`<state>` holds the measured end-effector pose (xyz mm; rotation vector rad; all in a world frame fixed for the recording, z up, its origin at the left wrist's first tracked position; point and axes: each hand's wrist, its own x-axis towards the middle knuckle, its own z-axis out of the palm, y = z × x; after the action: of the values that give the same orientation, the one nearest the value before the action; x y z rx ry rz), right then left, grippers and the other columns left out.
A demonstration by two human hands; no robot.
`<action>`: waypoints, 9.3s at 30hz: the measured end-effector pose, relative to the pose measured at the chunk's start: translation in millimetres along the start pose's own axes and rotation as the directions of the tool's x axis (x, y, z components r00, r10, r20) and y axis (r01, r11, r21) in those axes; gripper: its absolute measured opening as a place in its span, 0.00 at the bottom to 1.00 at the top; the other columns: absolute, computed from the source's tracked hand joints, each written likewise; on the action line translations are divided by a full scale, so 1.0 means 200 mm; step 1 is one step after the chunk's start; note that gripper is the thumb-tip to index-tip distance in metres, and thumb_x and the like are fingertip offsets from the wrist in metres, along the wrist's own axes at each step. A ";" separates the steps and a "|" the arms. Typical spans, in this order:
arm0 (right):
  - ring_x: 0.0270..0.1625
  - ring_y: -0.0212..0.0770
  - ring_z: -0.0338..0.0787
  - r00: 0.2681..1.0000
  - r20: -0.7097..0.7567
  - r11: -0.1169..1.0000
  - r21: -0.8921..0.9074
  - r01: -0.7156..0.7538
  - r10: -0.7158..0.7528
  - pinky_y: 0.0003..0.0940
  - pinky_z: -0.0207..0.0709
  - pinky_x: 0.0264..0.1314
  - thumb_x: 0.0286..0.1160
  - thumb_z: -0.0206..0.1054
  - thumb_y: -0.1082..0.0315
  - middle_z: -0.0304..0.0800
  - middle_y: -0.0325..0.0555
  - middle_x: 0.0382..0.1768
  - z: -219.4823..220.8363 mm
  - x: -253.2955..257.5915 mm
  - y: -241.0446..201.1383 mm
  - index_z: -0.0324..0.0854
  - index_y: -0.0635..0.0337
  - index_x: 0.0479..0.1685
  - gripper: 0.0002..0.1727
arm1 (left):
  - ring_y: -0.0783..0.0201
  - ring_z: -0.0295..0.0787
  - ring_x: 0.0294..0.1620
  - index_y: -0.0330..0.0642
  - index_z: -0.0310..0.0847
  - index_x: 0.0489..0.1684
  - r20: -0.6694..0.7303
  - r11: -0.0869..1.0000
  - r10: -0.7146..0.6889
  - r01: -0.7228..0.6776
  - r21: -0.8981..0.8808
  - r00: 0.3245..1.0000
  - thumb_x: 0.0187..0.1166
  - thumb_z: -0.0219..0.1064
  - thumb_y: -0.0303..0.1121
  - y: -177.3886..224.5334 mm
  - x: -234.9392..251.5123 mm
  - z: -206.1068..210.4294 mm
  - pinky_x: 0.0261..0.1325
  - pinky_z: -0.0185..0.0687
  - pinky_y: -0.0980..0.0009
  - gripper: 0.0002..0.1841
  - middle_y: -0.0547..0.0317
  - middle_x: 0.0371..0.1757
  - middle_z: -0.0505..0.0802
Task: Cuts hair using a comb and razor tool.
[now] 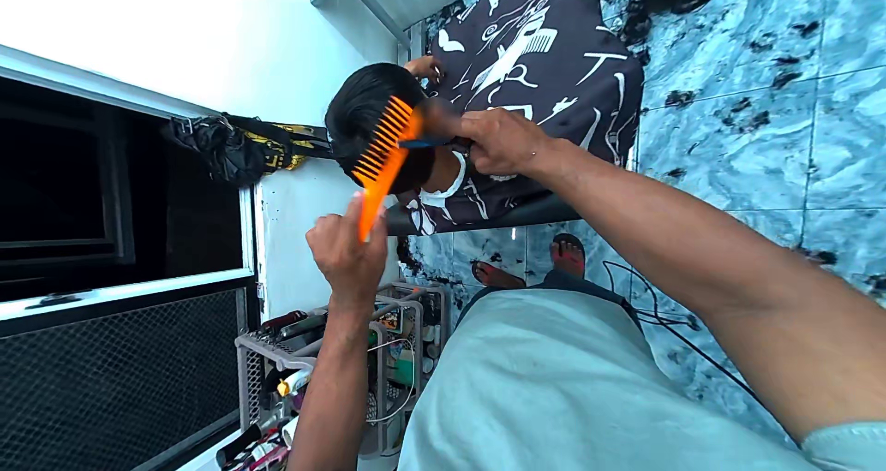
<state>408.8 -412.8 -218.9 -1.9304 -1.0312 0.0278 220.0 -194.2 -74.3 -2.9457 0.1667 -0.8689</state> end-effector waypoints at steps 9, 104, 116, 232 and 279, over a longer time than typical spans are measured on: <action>0.39 0.49 0.94 0.676 0.012 0.283 0.903 -0.324 0.737 0.47 0.91 0.31 0.73 0.72 0.69 0.91 0.52 0.46 0.21 -0.40 -0.42 0.74 0.63 0.63 0.21 | 0.52 0.87 0.30 0.39 0.88 0.61 0.597 0.982 0.077 0.042 -0.183 0.798 0.90 0.54 0.44 -0.14 -0.12 0.09 0.34 0.87 0.51 0.21 0.48 0.33 0.89; 0.36 0.43 0.91 0.713 -0.097 0.662 0.475 -0.580 0.694 0.49 0.86 0.42 0.62 0.74 0.73 0.91 0.46 0.37 0.42 0.04 -0.48 0.84 0.60 0.50 0.15 | 0.44 0.87 0.49 0.33 0.72 0.57 0.630 0.928 0.038 0.206 -0.310 0.776 0.70 0.80 0.41 -0.35 0.85 0.38 0.54 0.80 0.41 0.27 0.40 0.46 0.87; 0.44 0.46 0.95 0.469 -0.202 0.442 0.755 -0.484 0.860 0.47 0.92 0.41 0.74 0.75 0.70 0.93 0.48 0.51 0.54 -0.31 -0.59 0.78 0.60 0.60 0.18 | 0.51 0.88 0.23 0.32 0.78 0.60 0.630 0.829 -0.039 0.377 -0.413 0.776 0.95 0.29 0.50 -0.22 0.54 0.23 0.31 0.89 0.47 0.34 0.45 0.28 0.88; 0.53 0.56 0.92 0.927 -0.065 0.922 -0.105 -0.373 0.368 0.64 0.83 0.55 0.70 0.67 0.76 0.92 0.52 0.48 0.08 -0.08 -0.08 0.86 0.54 0.55 0.16 | 0.56 0.82 0.34 0.53 0.94 0.59 0.344 0.859 0.511 -0.474 -0.192 0.788 0.78 0.69 0.52 -0.57 0.26 0.14 0.51 0.71 0.51 0.20 0.59 0.26 0.86; 0.42 0.40 0.94 0.451 -0.170 0.418 0.733 -0.536 0.876 0.36 0.89 0.38 0.75 0.75 0.69 0.93 0.45 0.56 0.66 -0.46 -0.86 0.70 0.56 0.74 0.29 | 0.71 0.76 0.16 0.37 0.79 0.62 0.614 0.649 0.062 0.435 -0.624 0.787 0.91 0.44 0.33 -0.47 0.84 0.22 0.21 0.75 0.72 0.18 0.61 0.32 0.92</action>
<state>184.7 -342.1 -204.0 -1.4879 0.3237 0.2719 392.8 -121.0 -12.1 -3.8898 0.1932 0.3003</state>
